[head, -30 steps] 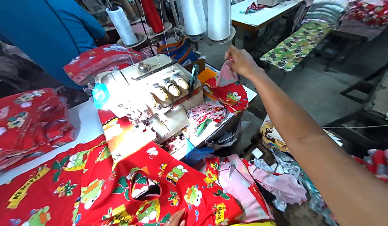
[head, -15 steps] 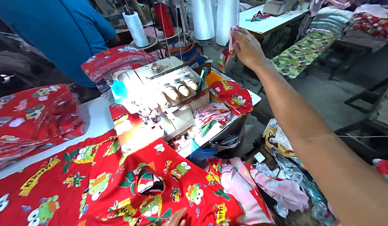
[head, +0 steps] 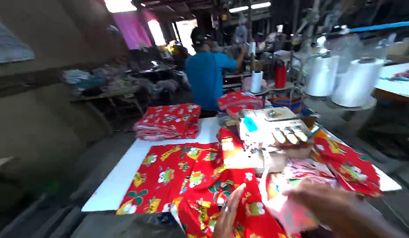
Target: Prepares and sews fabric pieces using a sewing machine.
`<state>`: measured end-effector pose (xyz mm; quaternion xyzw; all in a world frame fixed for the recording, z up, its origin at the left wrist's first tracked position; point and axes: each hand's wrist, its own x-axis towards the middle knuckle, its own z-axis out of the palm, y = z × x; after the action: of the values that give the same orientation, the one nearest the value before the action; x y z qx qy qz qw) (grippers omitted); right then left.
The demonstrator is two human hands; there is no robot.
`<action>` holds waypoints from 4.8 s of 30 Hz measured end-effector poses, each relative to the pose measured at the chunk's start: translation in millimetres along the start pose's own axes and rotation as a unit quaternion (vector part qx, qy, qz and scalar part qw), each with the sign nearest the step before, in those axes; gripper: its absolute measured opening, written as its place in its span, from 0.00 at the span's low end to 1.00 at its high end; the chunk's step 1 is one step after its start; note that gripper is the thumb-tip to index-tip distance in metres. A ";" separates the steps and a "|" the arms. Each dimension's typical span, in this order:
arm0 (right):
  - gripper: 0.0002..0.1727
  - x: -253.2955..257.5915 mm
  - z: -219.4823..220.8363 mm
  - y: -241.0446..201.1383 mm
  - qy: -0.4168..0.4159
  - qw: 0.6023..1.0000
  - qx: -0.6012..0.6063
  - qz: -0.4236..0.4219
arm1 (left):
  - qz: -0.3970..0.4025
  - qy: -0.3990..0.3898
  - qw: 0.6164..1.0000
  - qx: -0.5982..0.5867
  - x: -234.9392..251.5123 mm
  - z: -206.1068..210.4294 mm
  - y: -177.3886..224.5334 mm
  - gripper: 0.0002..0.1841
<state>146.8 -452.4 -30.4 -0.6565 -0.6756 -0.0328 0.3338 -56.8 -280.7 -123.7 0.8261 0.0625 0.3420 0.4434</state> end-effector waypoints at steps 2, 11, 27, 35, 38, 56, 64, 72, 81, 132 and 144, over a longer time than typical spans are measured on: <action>0.17 3.6 24.0 -21.6 -0.097 0.994 0.055 -0.005 | -0.009 0.010 1.000 -0.006 6.4 0.3 5.9 0.55; 0.14 1.2 101.6 -20.5 0.059 0.979 0.183 0.063 | -0.121 -0.029 0.987 -0.099 -23.5 -4.1 -18.3 0.11; 0.27 -17.6 148.9 -4.3 0.080 0.903 0.390 0.160 | -0.156 -0.042 0.980 -0.113 -33.6 11.0 -26.7 0.13; 0.08 -22.8 152.6 -7.8 0.026 0.824 0.522 0.219 | -0.245 0.084 0.960 -0.106 -21.8 -2.8 -5.5 0.12; 0.05 -23.3 150.8 -7.7 0.032 0.836 0.495 0.233 | -0.293 0.109 0.938 -0.151 -24.2 -2.1 -13.9 0.08; 0.07 -20.4 153.9 -4.6 0.089 0.923 0.326 0.181 | -0.274 0.104 0.940 -0.175 -35.0 -6.5 -39.8 0.18; 0.10 -7.0 140.6 -16.2 0.086 0.988 0.068 0.112 | -0.321 -0.009 0.918 -0.231 -27.0 -3.9 -33.5 0.17; 0.10 -4.3 135.0 -28.2 0.042 0.997 -0.027 0.067 | -0.298 0.066 0.947 -0.103 -33.6 1.6 -41.2 0.11; 0.10 -2.5 129.5 -27.3 0.028 0.996 -0.046 0.075 | -0.300 0.056 0.945 -0.115 -36.6 -5.2 -46.4 0.10; 0.09 8.3 125.3 -23.9 -0.008 0.997 -0.007 0.076 | -0.309 0.119 0.927 -0.173 -48.2 9.3 -39.5 0.08; 0.07 -5.7 143.0 -7.8 0.047 0.956 0.246 0.155 | -0.341 0.183 0.861 -0.329 -42.6 -2.8 -31.9 0.13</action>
<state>80.9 -389.4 -141.0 -0.6484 -0.5364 0.1554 0.5174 -84.6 -276.9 -169.1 0.4820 0.3044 0.3148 0.7588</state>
